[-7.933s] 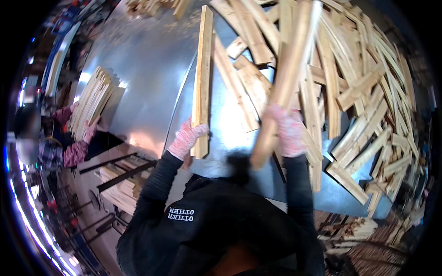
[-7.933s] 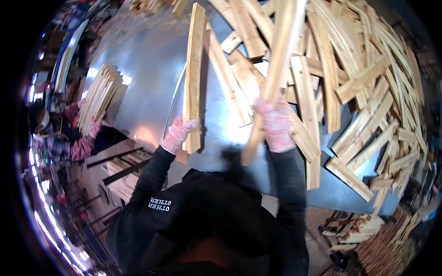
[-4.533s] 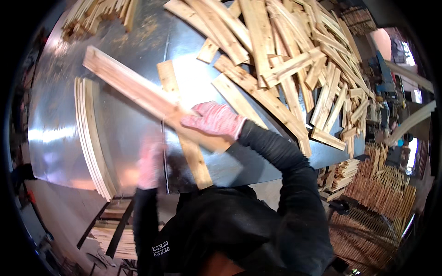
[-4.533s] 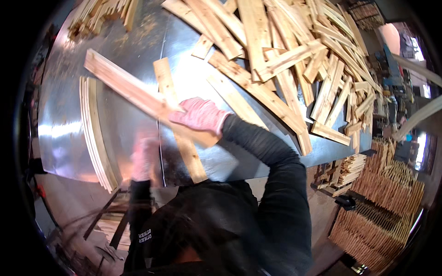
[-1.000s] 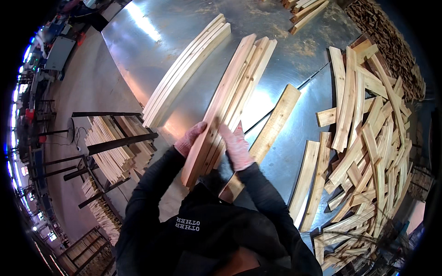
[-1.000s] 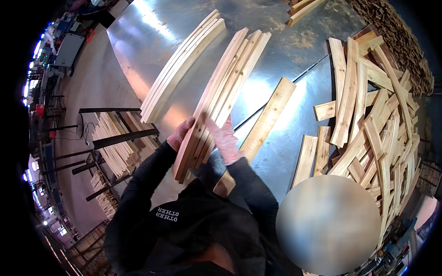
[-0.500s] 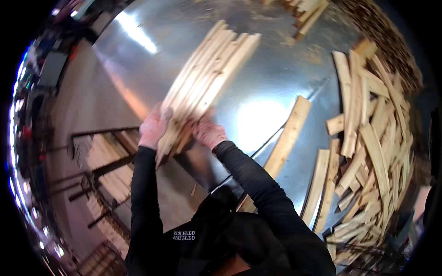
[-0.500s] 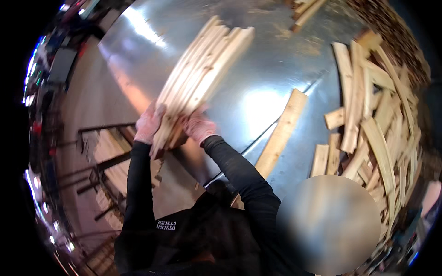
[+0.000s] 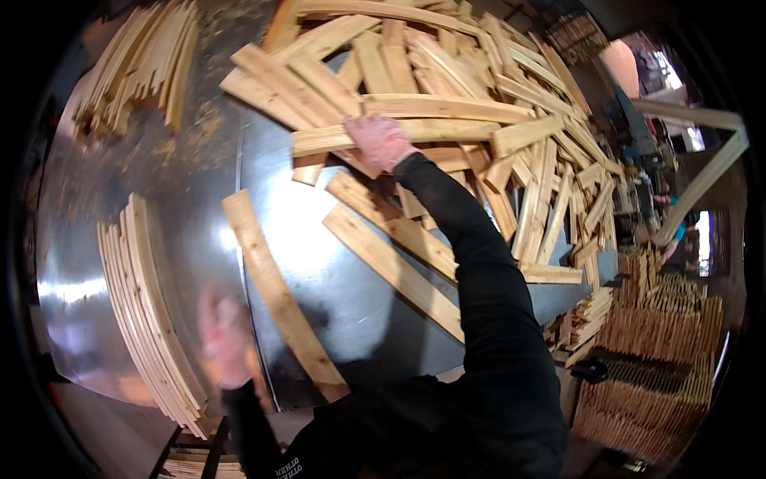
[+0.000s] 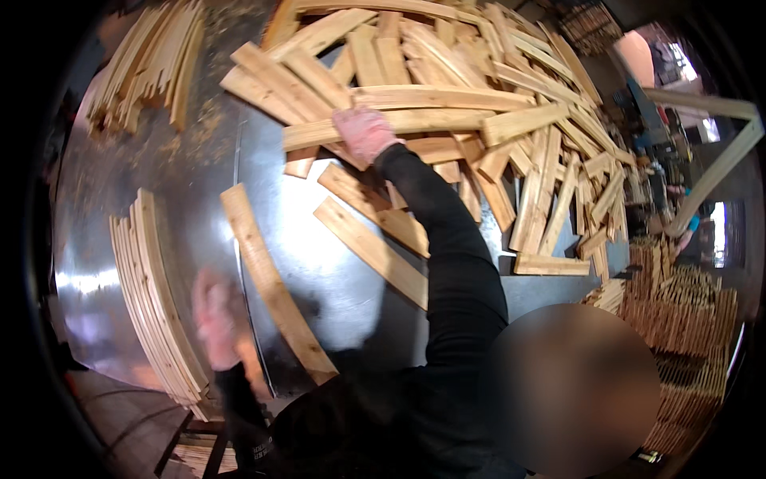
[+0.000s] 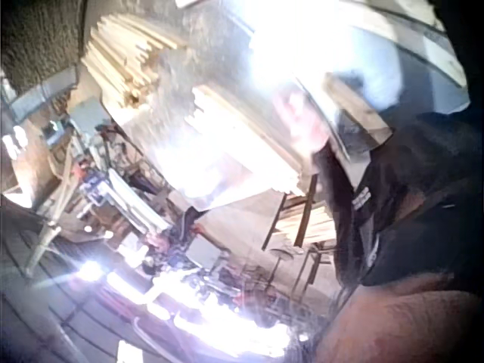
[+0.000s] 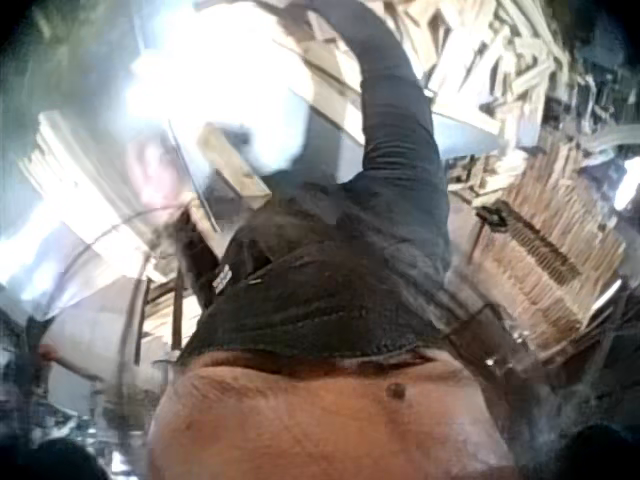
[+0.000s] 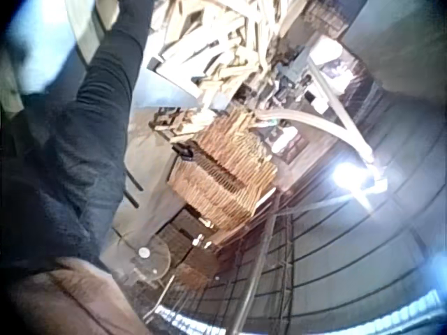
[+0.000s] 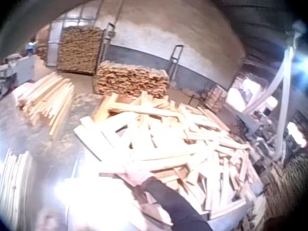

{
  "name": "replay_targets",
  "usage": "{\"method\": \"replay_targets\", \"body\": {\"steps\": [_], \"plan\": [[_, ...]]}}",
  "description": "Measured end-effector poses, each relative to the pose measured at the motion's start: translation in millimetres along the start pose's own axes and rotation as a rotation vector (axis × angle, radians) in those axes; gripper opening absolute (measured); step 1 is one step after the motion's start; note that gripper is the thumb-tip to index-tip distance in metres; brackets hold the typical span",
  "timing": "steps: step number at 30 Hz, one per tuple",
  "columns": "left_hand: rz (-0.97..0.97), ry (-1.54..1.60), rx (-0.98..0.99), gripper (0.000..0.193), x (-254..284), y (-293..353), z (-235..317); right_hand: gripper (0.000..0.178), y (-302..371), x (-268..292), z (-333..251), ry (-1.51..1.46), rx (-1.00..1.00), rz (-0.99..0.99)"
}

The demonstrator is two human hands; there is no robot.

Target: The person sorts wooden planks on a metal table, picking up pieces from a large pile and arranging them into neat stacks. The person handles the wood by hand, wearing pink gloves, and repeatedly moves planks from a disorganized heap to organized piles.

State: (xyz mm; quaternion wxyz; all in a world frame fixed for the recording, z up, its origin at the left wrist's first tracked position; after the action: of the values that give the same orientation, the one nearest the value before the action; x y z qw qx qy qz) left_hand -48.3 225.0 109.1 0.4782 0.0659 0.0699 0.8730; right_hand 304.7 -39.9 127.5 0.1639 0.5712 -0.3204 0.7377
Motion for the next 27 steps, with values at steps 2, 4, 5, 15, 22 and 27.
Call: {"method": "replay_targets", "body": {"steps": [2,4,5,15,22,27], "plan": [[-0.201,0.218,0.206,0.054,-109.0,-4.4,-30.9,0.025,-8.7,30.3,0.6,-0.178,-0.114,-0.248],[-0.317,0.465,0.061,0.073,-209.1,7.9,-23.3,0.017,-9.3,91.6,-28.6,-0.415,-0.033,-0.096],[-0.272,0.480,-0.018,0.080,-246.8,10.5,-20.3,0.023,-6.0,121.8,-50.5,-0.467,-0.006,-0.201],[0.017,0.010,-0.100,0.030,-362.7,-32.2,-0.3,0.108,253.6,74.6,289.2,-0.205,-1.428,0.199],[-0.146,-0.051,0.076,0.041,-305.6,-48.5,-25.4,0.099,232.9,91.3,266.6,-0.275,-1.122,0.184],[-0.199,-0.008,0.266,0.045,-295.9,-11.4,-57.2,0.097,140.7,50.7,298.3,-0.059,-0.572,-0.165]]}}
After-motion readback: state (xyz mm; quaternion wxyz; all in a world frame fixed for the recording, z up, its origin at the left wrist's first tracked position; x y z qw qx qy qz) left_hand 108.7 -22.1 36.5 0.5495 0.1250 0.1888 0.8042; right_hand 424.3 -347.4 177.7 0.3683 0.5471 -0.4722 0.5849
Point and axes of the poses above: each hand's wrist, its own y-axis away from the middle knuckle, its own x-axis out of the back of the hand, z = x × y, the point moved 7 cm from there along -y, towards the middle knuckle, and after that the axes turned 3 degrees about -x, right-handed, at the moved point
